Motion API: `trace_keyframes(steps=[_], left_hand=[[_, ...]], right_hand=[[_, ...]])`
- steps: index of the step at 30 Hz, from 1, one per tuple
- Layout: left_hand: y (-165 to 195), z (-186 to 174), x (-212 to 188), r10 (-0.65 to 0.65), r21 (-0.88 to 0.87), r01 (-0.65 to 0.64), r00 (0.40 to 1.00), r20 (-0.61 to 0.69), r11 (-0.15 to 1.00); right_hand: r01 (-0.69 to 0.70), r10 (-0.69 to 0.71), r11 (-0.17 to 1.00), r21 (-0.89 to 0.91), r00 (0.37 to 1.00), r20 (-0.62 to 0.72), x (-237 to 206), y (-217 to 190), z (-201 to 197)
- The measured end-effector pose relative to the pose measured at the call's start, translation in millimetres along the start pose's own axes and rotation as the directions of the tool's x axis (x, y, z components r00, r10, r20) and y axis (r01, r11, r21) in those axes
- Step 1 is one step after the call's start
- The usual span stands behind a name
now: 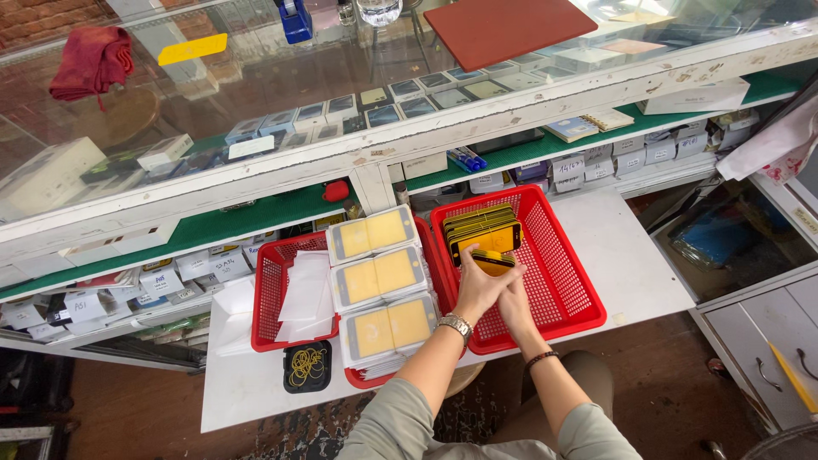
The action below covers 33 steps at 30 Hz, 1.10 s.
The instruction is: The person sorts phone screen protectors from a red basket, peeling yellow backing film off some units and stacking the protectors in a clear tray, placing yellow-film units into a separate basket, and finally pressing a stack of white paper sheets on top of the stacked protectors.
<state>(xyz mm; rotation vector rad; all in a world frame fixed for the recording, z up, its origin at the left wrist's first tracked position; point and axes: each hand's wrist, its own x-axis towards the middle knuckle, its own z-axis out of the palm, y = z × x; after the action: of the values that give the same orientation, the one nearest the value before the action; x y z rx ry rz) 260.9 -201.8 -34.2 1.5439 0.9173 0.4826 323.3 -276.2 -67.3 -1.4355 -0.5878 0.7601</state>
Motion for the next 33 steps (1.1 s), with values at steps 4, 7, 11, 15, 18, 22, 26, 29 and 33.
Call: trace_keyframes(steps=[4, 7, 11, 15, 18, 22, 26, 29, 33], left_hand=[[5, 16, -3, 0.165, 0.158, -0.124, 0.944, -0.286, 0.98], [11, 13, 2, -0.007, 0.157, 0.061, 0.946, -0.324, 0.986], [31, -10, 30, -0.171, 0.022, 0.199, 0.89, -0.422, 0.98], [51, -34, 57, -0.391, -0.424, 0.235, 0.859, -0.33, 0.874], [56, -41, 57, -0.488, -0.682, 0.266, 0.86, -0.152, 0.682], [54, -47, 50, -0.454, -0.764, 0.292, 0.891, -0.001, 0.575], [44, -68, 52, -0.103, -0.478, 0.096, 0.995, 0.01, 0.873], [34, -81, 53, 0.118, -0.311, -0.105, 0.993, 0.025, 0.945], [22, -85, 47, -0.021, -0.547, 0.171, 0.963, 0.27, 0.82]], right_hand=[[-0.024, 0.025, 1.0, -0.018, 1.0, 0.019, 4, 11, 10], [0.056, -0.055, 0.996, 0.068, 0.998, -0.016, 7, 6, 9], [0.334, -0.407, 0.538, -0.774, 0.907, 0.109, 1, -35, 4], [0.317, -0.521, 0.17, -0.933, 0.833, 0.188, 2, -83, 4], [0.28, -0.503, -0.068, -0.957, 0.819, 0.276, 11, -106, 3], [0.339, -0.391, -0.048, -0.94, 0.859, 0.33, 24, -114, -3], [0.254, -0.269, 0.382, -0.889, 0.95, 0.156, 35, -115, 3], [-0.005, 0.127, 0.758, -0.653, 0.982, 0.14, 37, -118, 17], [0.023, 0.188, 0.899, -0.438, 0.882, 0.433, 36, -114, 32]])
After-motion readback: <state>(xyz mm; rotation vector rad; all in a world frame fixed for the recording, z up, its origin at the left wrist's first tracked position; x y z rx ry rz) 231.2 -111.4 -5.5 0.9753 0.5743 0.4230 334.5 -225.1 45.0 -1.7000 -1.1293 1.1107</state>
